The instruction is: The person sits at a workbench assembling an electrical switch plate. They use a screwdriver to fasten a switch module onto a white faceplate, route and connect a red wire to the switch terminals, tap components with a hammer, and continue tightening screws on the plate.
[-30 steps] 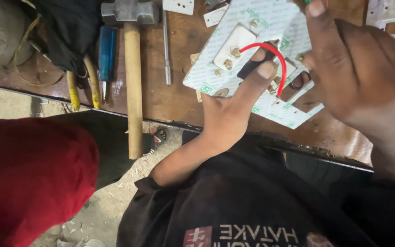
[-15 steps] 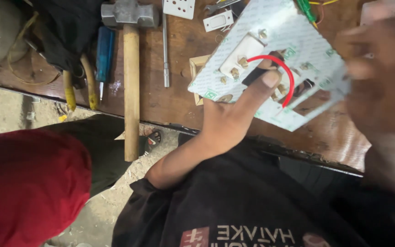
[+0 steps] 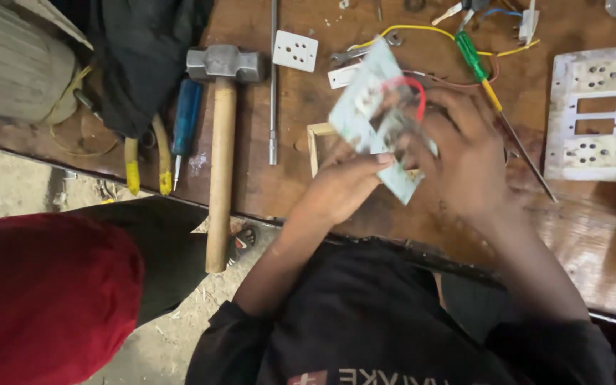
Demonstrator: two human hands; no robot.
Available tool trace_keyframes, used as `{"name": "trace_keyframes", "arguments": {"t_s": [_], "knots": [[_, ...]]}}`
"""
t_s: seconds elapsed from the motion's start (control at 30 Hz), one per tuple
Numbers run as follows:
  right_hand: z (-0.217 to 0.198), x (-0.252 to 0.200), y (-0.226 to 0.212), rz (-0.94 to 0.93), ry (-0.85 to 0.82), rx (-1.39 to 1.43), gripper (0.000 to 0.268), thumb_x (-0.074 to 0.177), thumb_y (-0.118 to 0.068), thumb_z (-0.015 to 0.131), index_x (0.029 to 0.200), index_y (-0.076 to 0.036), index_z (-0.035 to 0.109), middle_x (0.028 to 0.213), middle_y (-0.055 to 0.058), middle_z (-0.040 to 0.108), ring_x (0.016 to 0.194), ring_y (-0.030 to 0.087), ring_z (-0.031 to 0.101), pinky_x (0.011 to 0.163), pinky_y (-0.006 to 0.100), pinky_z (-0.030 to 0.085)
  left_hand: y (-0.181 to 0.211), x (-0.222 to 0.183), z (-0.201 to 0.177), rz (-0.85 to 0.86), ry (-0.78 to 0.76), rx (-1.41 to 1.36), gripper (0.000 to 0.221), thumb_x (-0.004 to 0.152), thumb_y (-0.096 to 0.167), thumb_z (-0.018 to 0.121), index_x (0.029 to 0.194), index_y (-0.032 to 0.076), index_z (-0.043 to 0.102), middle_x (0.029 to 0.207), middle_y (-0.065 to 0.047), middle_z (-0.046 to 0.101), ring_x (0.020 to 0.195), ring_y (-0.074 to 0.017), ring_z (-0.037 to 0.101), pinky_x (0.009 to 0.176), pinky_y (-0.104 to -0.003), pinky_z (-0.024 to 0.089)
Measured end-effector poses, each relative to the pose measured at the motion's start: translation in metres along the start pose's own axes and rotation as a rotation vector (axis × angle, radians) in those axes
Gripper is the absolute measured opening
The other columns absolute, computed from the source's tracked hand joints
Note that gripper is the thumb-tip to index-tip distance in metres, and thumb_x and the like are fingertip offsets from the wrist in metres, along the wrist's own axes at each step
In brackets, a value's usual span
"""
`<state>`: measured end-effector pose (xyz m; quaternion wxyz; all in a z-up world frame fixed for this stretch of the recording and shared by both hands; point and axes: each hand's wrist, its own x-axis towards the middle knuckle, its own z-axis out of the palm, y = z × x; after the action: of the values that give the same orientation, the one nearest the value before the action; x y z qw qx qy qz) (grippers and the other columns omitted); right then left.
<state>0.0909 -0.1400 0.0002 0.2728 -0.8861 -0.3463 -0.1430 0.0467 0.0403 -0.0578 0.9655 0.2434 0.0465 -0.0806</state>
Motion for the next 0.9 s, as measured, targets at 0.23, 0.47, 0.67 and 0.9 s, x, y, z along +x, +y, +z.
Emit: {"name": "trace_keyframes", "arguments": {"t_s": [0.23, 0.47, 0.67, 0.9], "knots": [[0.007, 0.008, 0.001, 0.2, 0.016, 0.347, 0.033, 0.096, 0.001, 0.073, 0.128, -0.003, 0.067, 0.115, 0.012, 0.069, 0.097, 0.022, 0.067, 0.082, 0.032, 0.055, 0.014, -0.004, -0.008, -0.005, -0.045, 0.098, 0.064, 0.093, -0.007, 0.062, 0.153, 0.005, 0.044, 0.14, -0.016, 0.059, 0.124, -0.0279, 0.064, 0.097, -0.043, 0.06], [0.027, -0.018, 0.034, 0.448, -0.153, 0.607, 0.026, 0.097, -0.005, 0.074, 0.122, -0.004, 0.067, 0.095, 0.0, 0.065, 0.079, 0.006, 0.053, 0.069, 0.022, 0.042, -0.01, 0.005, -0.019, 0.011, 0.117, 0.497, 0.056, 0.097, 0.01, 0.075, 0.143, -0.006, 0.049, 0.119, -0.021, 0.067, 0.098, -0.0259, 0.067, 0.069, -0.042, 0.056], [0.02, -0.014, 0.036, 0.572, -0.09, 0.899, 0.023, 0.098, -0.008, 0.068, 0.12, -0.003, 0.065, 0.098, -0.002, 0.068, 0.082, 0.004, 0.056, 0.073, 0.019, 0.044, 0.019, -0.001, -0.012, 0.354, -0.081, 1.025, 0.056, 0.104, 0.013, 0.075, 0.149, -0.002, 0.045, 0.133, -0.014, 0.066, 0.125, -0.0168, 0.062, 0.114, -0.035, 0.05], [0.024, 0.005, 0.028, 0.417, -0.047, 0.435, 0.021, 0.098, -0.001, 0.072, 0.117, -0.001, 0.064, 0.117, 0.008, 0.067, 0.104, 0.012, 0.061, 0.088, 0.028, 0.049, 0.037, 0.032, -0.018, 0.237, -0.135, 0.532, 0.057, 0.106, 0.007, 0.062, 0.155, 0.005, 0.035, 0.14, -0.008, 0.057, 0.127, -0.0165, 0.064, 0.109, -0.032, 0.051]]}}
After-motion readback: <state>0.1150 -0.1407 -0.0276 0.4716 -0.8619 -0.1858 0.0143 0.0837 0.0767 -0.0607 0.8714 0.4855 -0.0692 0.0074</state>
